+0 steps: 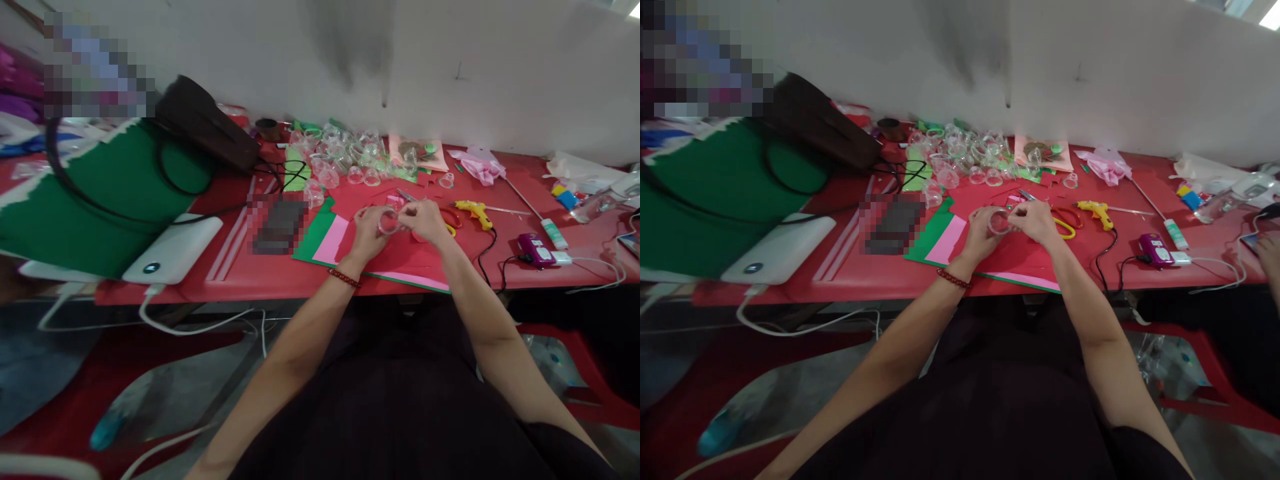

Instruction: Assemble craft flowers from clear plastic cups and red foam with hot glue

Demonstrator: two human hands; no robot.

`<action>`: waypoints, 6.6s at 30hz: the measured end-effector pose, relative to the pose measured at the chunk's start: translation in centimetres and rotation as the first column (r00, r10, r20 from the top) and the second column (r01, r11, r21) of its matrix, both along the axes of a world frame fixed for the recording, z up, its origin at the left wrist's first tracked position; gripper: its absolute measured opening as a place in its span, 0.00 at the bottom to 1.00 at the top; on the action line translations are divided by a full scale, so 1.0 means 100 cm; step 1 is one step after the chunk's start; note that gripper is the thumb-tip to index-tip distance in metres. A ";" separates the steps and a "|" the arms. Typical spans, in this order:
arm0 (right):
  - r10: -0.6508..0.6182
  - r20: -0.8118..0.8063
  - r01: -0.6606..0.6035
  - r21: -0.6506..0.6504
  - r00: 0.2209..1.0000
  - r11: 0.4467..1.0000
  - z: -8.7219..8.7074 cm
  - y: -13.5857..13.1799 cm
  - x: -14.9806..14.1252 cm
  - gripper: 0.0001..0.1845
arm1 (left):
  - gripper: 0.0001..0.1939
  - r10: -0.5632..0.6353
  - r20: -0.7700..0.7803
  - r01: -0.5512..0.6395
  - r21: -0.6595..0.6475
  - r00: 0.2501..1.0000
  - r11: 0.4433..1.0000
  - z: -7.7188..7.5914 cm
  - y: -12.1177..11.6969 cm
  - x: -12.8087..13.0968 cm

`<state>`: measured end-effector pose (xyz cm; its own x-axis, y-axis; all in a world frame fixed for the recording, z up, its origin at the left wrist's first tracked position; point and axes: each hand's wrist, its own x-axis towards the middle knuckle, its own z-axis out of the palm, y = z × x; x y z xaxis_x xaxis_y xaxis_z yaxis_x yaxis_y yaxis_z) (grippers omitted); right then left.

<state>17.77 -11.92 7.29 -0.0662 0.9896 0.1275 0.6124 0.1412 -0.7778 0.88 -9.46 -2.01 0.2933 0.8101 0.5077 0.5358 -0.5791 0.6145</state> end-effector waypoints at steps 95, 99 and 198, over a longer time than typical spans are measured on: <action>-0.154 -0.473 0.150 -0.046 0.867 0.988 -0.035 0.010 -0.008 0.19 | 0.12 0.200 0.248 -0.202 -0.017 0.948 0.979 -0.004 0.010 0.002; -0.152 -0.482 0.133 -0.074 0.863 0.988 -0.039 0.008 -0.013 0.12 | 0.15 0.218 0.250 -0.227 0.010 0.944 0.974 -0.009 0.012 0.003; -0.257 -0.260 0.297 0.129 0.931 0.946 -0.056 -0.004 0.003 0.12 | 0.11 0.220 -0.004 -0.220 -0.085 0.975 0.972 0.012 -0.005 0.007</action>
<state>18.04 -12.33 1.66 0.2598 0.9281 0.2668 0.4469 0.1294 -0.8852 1.62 -9.99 -0.86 0.1002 0.8944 0.4359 0.6407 -0.3932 0.6595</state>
